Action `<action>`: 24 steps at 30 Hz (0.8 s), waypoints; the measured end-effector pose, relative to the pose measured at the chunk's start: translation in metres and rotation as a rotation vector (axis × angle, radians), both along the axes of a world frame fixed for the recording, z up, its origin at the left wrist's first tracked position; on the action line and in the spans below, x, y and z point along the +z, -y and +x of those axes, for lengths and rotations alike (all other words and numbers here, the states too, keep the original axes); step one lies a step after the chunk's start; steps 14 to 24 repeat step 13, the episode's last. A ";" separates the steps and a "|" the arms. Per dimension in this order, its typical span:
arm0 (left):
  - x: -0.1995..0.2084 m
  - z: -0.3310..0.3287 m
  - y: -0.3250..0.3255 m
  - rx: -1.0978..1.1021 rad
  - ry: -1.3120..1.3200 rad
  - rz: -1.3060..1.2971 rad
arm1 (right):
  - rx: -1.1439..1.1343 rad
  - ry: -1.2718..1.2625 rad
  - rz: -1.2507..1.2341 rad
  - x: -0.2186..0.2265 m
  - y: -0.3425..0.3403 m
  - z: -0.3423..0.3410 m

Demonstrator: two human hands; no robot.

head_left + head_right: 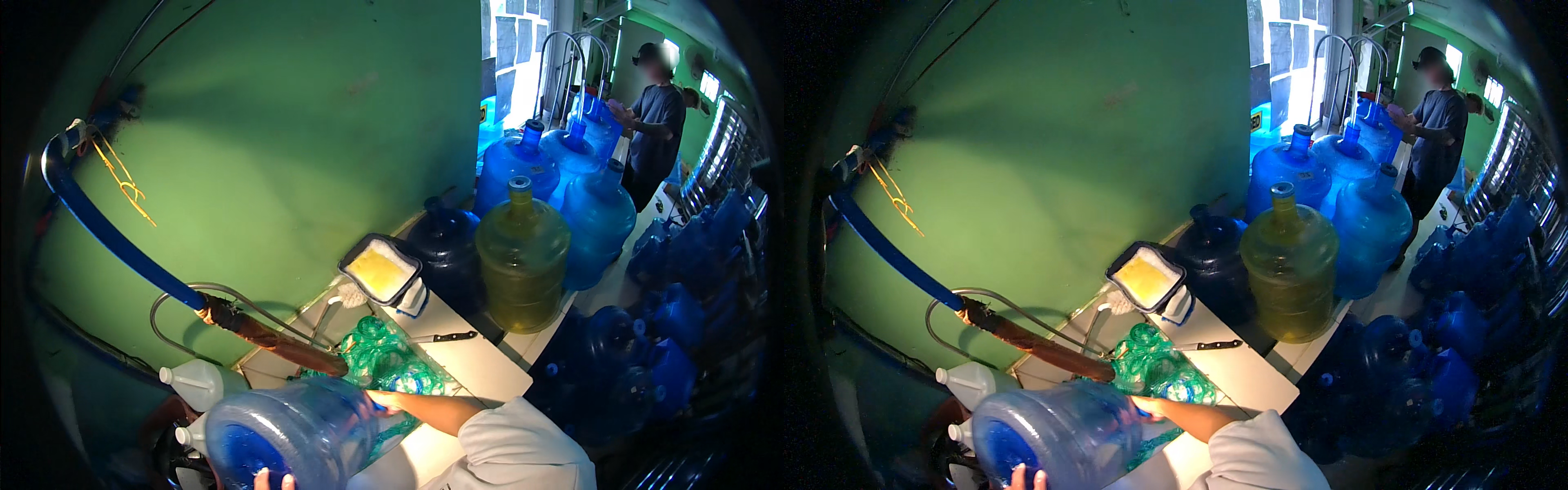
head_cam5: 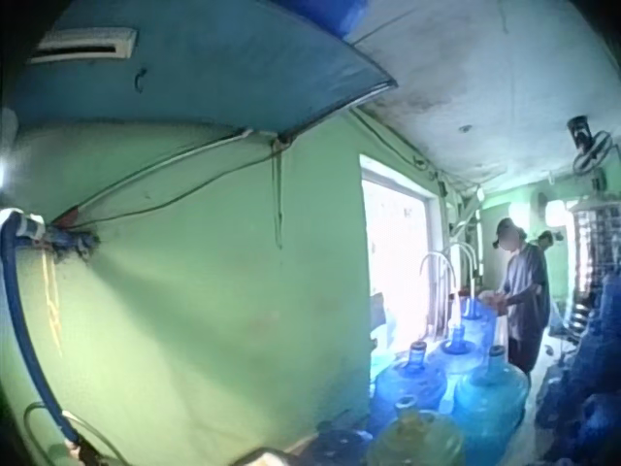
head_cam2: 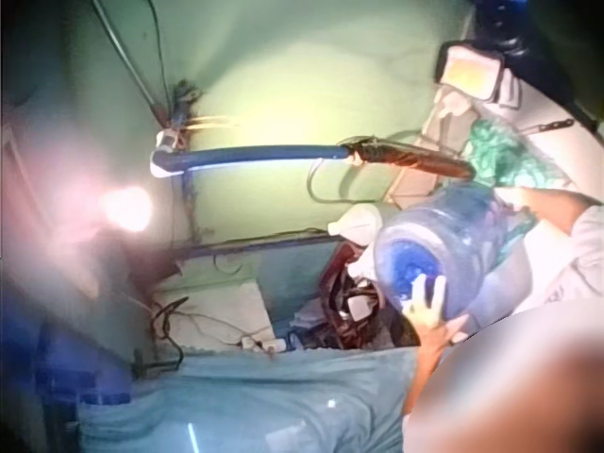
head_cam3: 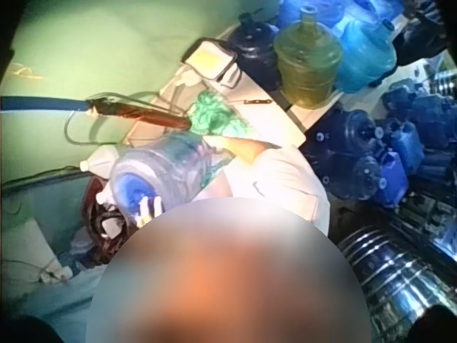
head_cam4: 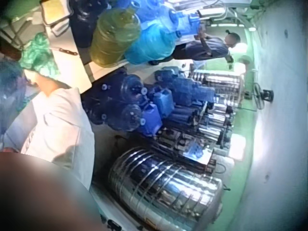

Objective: The person scrubs the interior of large water dispenser jugs using a long-handled brush and rinses them under a tap. They handle both blue and yellow jugs, repeatedly inserting the brush, rotating it, and rinsing the interior before setting the jugs aside.

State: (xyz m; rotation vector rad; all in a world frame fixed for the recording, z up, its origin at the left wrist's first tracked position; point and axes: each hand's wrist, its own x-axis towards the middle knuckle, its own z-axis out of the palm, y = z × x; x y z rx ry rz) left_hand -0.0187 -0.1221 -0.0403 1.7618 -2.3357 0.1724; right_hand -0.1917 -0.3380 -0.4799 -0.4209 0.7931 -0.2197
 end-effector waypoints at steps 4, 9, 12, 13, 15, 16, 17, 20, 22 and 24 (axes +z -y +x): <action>0.002 0.003 0.006 0.028 -0.048 -0.033 | -0.033 -0.091 0.135 0.008 -0.013 -0.011; 0.009 0.007 -0.005 0.017 0.014 0.058 | -0.130 0.222 0.151 0.021 -0.005 -0.024; -0.007 0.005 -0.006 0.052 -0.026 0.117 | -0.031 0.029 0.176 0.004 -0.002 -0.041; -0.006 0.009 -0.012 0.069 -0.019 0.132 | -0.094 0.069 0.077 -0.003 -0.002 -0.044; -0.006 0.009 -0.012 0.069 -0.019 0.132 | -0.094 0.069 0.077 -0.003 -0.002 -0.044; -0.006 0.009 -0.012 0.069 -0.019 0.132 | -0.094 0.069 0.077 -0.003 -0.002 -0.044; -0.006 0.009 -0.012 0.069 -0.019 0.132 | -0.094 0.069 0.077 -0.003 -0.002 -0.044; -0.006 0.009 -0.012 0.069 -0.019 0.132 | -0.094 0.069 0.077 -0.003 -0.002 -0.044; -0.006 0.009 -0.012 0.069 -0.019 0.132 | -0.094 0.069 0.077 -0.003 -0.002 -0.044; -0.006 0.009 -0.012 0.069 -0.019 0.132 | -0.094 0.069 0.077 -0.003 -0.002 -0.044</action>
